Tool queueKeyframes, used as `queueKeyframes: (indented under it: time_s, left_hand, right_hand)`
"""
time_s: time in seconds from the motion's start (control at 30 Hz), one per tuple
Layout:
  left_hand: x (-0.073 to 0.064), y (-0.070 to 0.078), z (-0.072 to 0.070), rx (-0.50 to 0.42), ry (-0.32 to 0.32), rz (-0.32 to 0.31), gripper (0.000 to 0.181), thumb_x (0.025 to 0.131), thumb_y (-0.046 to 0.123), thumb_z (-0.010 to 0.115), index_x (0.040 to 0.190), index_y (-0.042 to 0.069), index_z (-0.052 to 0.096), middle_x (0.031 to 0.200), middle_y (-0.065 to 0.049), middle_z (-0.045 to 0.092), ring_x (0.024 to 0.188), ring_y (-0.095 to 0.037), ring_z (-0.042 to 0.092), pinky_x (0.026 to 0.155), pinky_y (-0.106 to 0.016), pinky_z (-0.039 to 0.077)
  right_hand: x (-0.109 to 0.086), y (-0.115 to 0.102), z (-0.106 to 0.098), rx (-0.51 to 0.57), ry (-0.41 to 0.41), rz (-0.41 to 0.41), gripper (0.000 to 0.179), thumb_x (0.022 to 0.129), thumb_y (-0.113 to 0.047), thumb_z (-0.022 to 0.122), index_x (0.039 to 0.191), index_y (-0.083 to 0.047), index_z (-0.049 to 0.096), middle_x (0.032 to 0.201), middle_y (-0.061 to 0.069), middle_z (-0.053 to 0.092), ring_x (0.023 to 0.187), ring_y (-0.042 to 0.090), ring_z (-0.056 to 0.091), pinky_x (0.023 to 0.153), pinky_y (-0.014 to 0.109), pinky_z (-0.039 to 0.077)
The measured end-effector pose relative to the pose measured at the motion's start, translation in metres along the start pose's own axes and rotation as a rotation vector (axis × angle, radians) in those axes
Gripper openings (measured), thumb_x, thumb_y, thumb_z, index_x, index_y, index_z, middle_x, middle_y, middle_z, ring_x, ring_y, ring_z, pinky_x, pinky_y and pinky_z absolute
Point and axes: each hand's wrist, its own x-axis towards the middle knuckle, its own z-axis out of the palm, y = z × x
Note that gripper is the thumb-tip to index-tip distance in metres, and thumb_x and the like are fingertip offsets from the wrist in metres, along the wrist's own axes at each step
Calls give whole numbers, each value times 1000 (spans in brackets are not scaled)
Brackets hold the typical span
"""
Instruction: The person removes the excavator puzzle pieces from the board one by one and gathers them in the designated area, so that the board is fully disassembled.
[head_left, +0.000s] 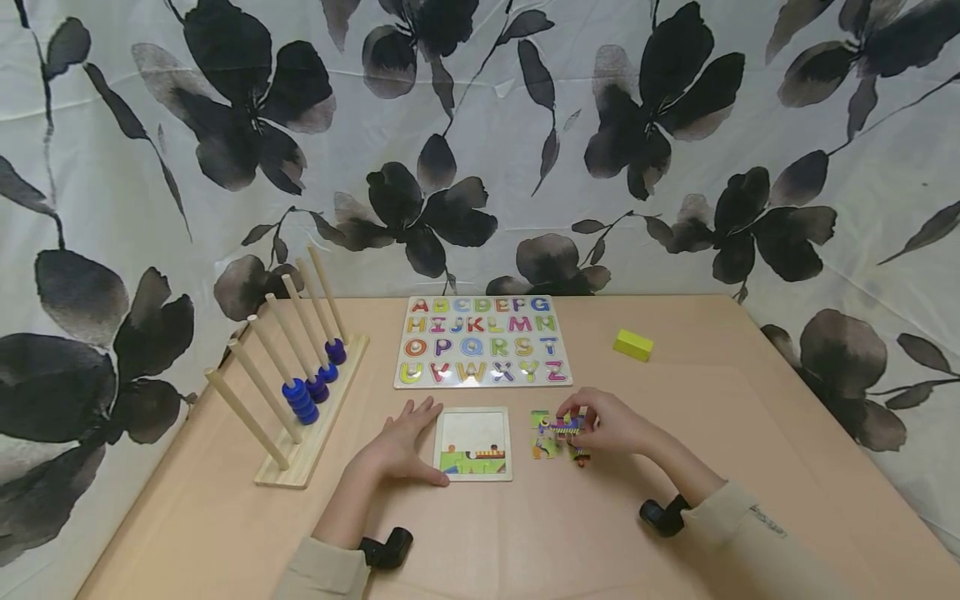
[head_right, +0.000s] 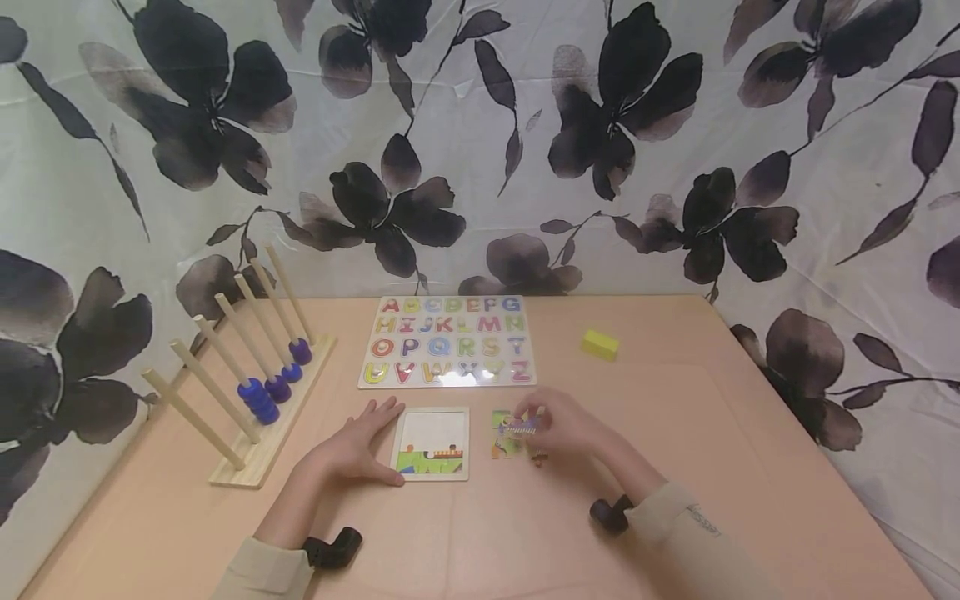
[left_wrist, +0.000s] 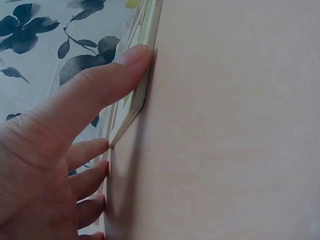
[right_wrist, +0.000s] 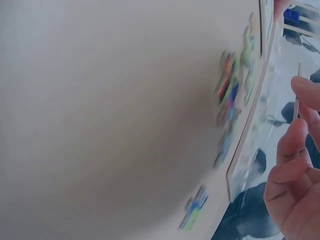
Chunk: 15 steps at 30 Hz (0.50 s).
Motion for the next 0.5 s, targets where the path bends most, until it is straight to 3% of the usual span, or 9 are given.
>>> queueKeyframes:
  time_s: [0.5]
  left_hand:
    - [0,0,-1,7,-3,5,108,54,38,87,141,4,34,148,-16,24,136,-39,9,105,-60,10]
  right_hand:
    - [-26,28,-13,-14,8,-8,31,72,3,72,100,-4,61,90,6,50,61,10,46,50,20,42]
